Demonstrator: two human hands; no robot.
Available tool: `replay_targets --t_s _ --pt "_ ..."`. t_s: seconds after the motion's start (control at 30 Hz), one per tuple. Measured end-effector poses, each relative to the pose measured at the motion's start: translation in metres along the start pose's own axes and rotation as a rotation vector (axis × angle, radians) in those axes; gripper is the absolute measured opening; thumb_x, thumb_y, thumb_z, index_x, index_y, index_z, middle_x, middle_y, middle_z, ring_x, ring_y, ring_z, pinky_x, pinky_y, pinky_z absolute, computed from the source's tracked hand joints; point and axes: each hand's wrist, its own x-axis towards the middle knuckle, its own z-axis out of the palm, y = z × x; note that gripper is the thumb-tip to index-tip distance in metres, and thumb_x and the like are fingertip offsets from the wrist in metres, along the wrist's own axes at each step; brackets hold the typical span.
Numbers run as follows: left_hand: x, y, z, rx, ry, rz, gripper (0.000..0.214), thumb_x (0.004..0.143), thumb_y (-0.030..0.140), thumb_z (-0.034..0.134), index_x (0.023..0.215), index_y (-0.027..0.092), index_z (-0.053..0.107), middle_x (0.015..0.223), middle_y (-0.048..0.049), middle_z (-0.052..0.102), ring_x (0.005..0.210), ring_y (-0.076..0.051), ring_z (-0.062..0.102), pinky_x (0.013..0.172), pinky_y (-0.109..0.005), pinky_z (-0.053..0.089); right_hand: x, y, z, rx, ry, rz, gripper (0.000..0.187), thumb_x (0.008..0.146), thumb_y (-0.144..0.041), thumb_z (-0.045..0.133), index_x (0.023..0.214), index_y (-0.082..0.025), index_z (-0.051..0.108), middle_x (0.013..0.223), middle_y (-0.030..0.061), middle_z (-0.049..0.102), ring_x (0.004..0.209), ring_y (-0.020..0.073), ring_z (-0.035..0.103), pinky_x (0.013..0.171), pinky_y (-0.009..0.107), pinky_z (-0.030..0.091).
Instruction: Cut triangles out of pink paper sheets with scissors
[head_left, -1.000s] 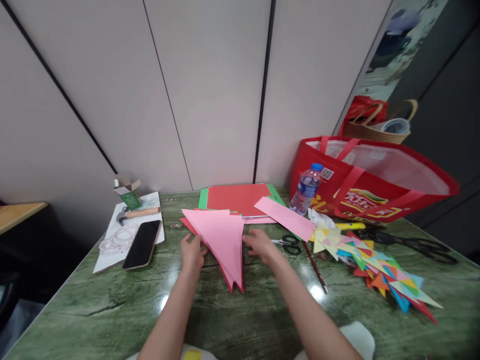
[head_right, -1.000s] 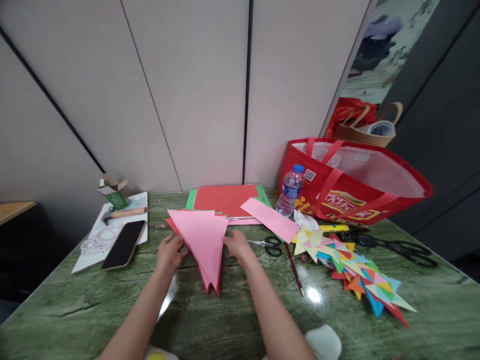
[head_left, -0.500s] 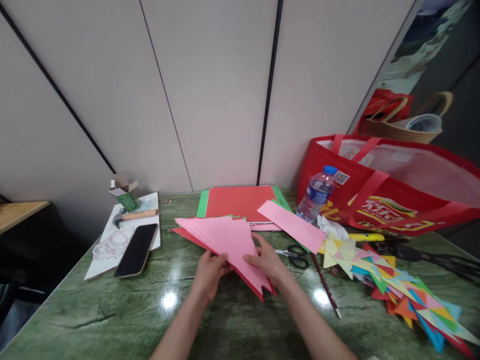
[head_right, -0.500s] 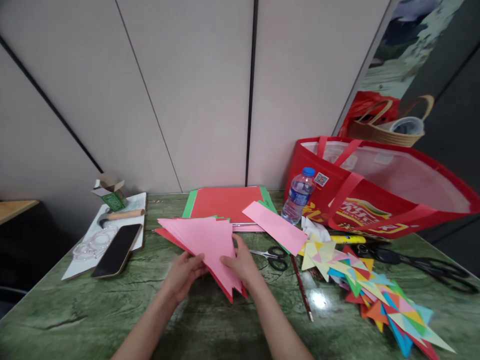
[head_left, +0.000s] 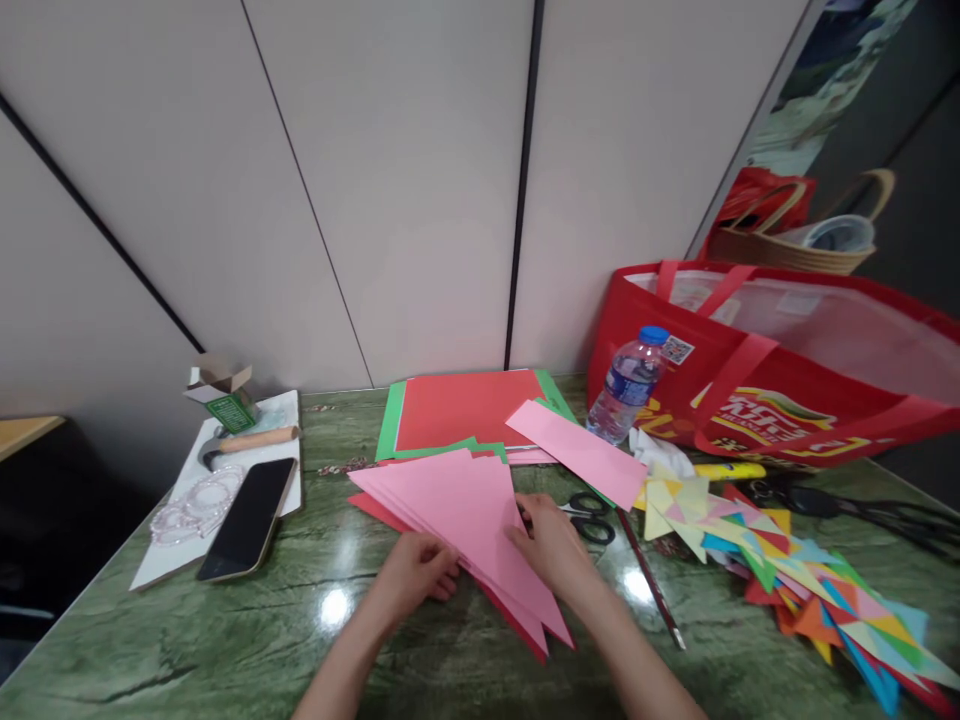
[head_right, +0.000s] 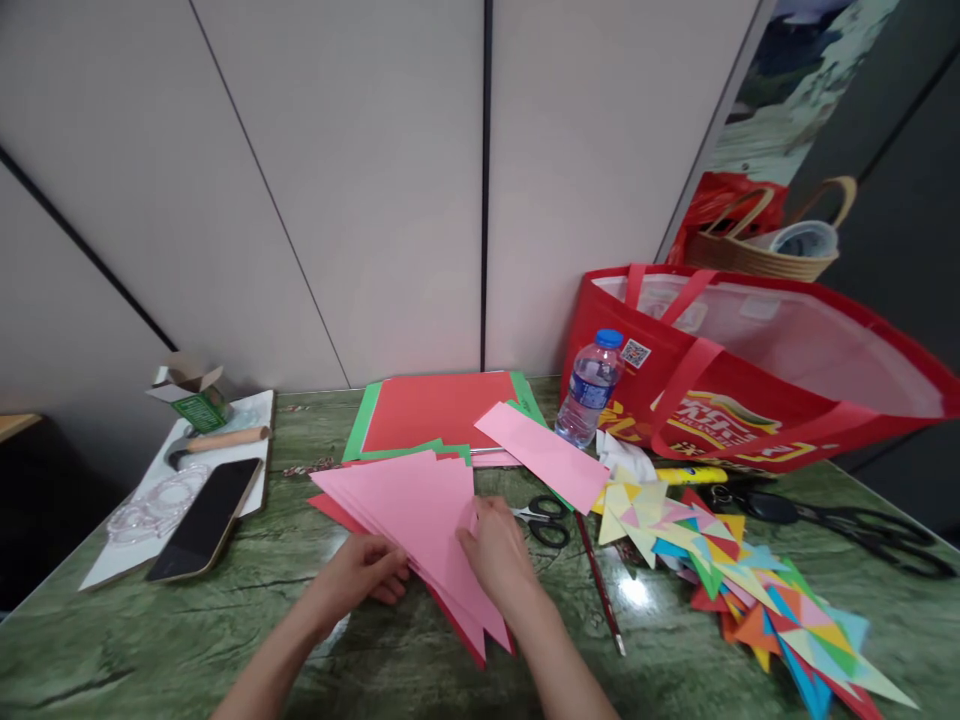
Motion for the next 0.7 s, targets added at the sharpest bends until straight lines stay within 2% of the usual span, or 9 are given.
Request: replay_targets --t_s 0.17,0.33,0.5,0.6,0.7 --pt "-0.001 -0.003 0.003 0.014 -0.064 -0.006 0.027 0.067 0.039 0.069 0.059 0.015 0.058 0.051 -0.0021 0.064 0.042 -0.013 0.059 0.042 -0.022 0.046 0.001 -0.001 0.003 0.006 0.029 0.032 0.027 0.075 -0.018 0.056 0.100 -0.014 0.065 0.100 0.0147 0.064 0.092 0.0263 0.061 0.082 0.033 0.045" --pt "0.003 -0.007 0.005 0.016 -0.099 -0.009 0.035 0.066 0.047 0.068 0.061 0.017 0.052 0.044 0.0009 0.060 0.037 -0.012 0.056 0.039 -0.021 0.044 0.003 0.003 0.010 0.042 0.064 0.070 0.040 0.072 -0.017 0.057 0.112 -0.014 0.061 0.102 0.0138 0.065 0.093 0.0257 0.062 0.079 0.031 0.049" --pt "0.003 -0.010 0.007 0.012 -0.110 -0.001 0.035 0.066 0.048 0.067 0.064 0.017 0.052 0.048 0.0018 0.061 0.039 -0.011 0.058 0.041 -0.020 0.044 0.003 0.005 0.012 0.053 0.078 0.093 0.047 0.068 -0.016 0.059 0.115 -0.009 0.059 0.102 0.0161 0.065 0.094 0.0286 0.062 0.081 0.035 0.049" --pt "0.002 -0.010 0.008 0.010 -0.112 0.001 0.034 0.065 0.048 0.067 0.065 0.018 0.051 0.048 0.0026 0.060 0.038 -0.010 0.056 0.040 -0.020 0.044 0.003 0.007 0.012 0.046 0.088 0.087 0.048 0.067 -0.016 0.060 0.114 -0.013 0.060 0.105 0.0147 0.065 0.099 0.0295 0.061 0.088 0.037 0.045" --pt "0.002 -0.009 0.008 0.002 -0.127 0.005 0.035 0.065 0.048 0.067 0.067 0.018 0.051 0.050 0.0027 0.061 0.040 -0.010 0.056 0.042 -0.020 0.044 0.003 0.009 0.013 0.051 0.097 0.079 0.046 0.067 -0.015 0.058 0.113 -0.019 0.061 0.104 0.0111 0.067 0.097 0.0279 0.062 0.085 0.035 0.046"
